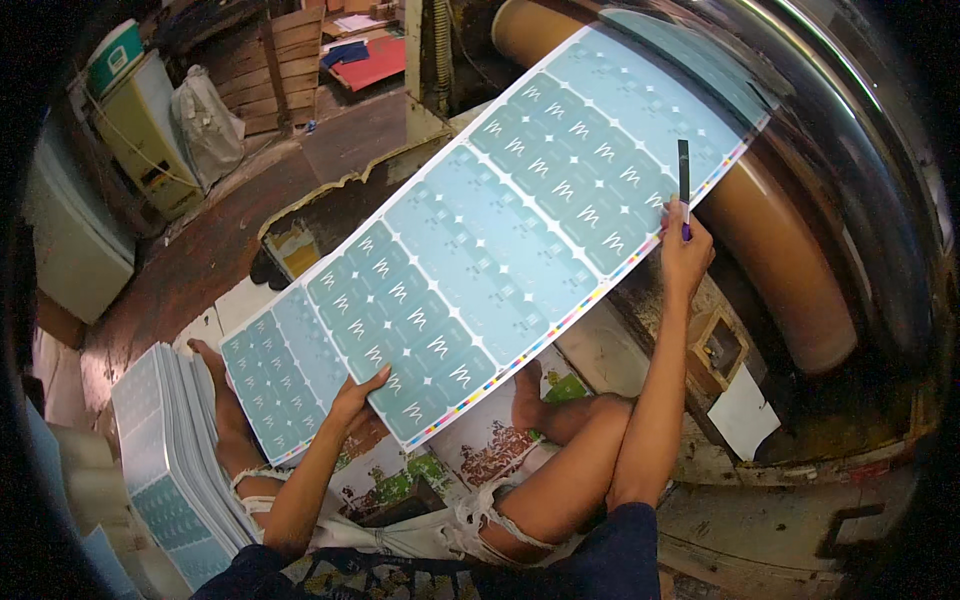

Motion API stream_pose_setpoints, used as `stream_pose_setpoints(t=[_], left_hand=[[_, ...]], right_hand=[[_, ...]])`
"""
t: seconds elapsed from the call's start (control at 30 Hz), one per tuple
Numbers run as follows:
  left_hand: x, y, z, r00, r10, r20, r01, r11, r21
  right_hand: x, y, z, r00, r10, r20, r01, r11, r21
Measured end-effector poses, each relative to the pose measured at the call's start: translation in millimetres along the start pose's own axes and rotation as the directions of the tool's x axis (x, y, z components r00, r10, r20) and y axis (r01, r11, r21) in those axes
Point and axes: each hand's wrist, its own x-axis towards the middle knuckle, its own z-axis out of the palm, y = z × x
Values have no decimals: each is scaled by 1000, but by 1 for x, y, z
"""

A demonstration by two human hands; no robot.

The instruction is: The person cuts printed blue sheets with scissors and places them in a stack, while using a black pen to mark the sheets.

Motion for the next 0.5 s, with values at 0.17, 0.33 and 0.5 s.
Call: stream_pose_setpoints(t=[0.17,0.33,0.5], left_hand=[[-13,-2,-8,995,59,-76,-58,998,24],[-28,2,-30,992,63,-113,-57,997,60],[-39,5,-62,988,97,-118,-91,994,54]], right_hand=[[22,5,-13,972,-19,-235,-18,988,-152],[27,10,-12,928,142,-344,-102,986,133],[28,25,-15,934,165,-317,-77,959,271]])
